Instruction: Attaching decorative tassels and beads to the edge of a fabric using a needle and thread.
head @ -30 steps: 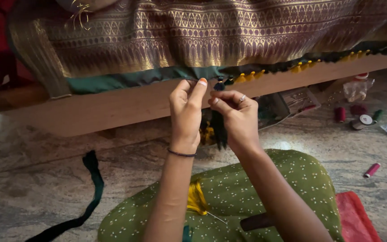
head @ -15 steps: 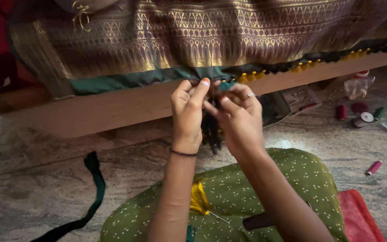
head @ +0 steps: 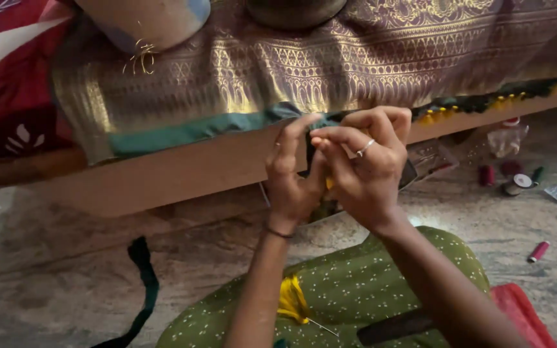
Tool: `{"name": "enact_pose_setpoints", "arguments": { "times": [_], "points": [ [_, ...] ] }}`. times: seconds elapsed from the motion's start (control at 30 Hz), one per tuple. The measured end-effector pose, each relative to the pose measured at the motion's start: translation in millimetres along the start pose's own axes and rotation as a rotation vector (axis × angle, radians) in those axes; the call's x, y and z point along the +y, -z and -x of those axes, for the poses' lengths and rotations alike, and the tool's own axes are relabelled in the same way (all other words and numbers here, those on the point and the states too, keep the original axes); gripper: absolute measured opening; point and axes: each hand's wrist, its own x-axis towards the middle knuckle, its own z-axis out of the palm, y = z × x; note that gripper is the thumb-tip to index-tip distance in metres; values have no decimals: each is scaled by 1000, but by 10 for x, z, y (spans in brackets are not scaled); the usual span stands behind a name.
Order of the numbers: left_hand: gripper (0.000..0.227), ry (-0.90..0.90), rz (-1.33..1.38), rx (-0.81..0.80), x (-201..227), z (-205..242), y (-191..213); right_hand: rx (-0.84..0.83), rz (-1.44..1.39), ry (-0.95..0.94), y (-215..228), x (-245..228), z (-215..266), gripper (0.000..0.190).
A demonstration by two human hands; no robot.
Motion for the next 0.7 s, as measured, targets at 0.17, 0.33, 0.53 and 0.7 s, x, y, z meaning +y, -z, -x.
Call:
{"name": "enact_pose_setpoints", "arguments": {
  "times": [0.17, 0.33, 0.53, 0.7],
  "points": [
    [20, 95, 108, -201, -243, -137, 69, -111, -232, -116, 67, 152, -242, 5],
    [15, 488, 639, -202, -420, -156, -137, -400, -644, -446, 67, 250, -558, 5],
    [13, 431, 314, -10, -404, -88, -297, -416, -815, -616, -55, 398, -630, 4],
    [16, 427, 284, -17, -335, -117, -272, -385, -781, -608, -72, 353, -565, 3]
  ]
}}
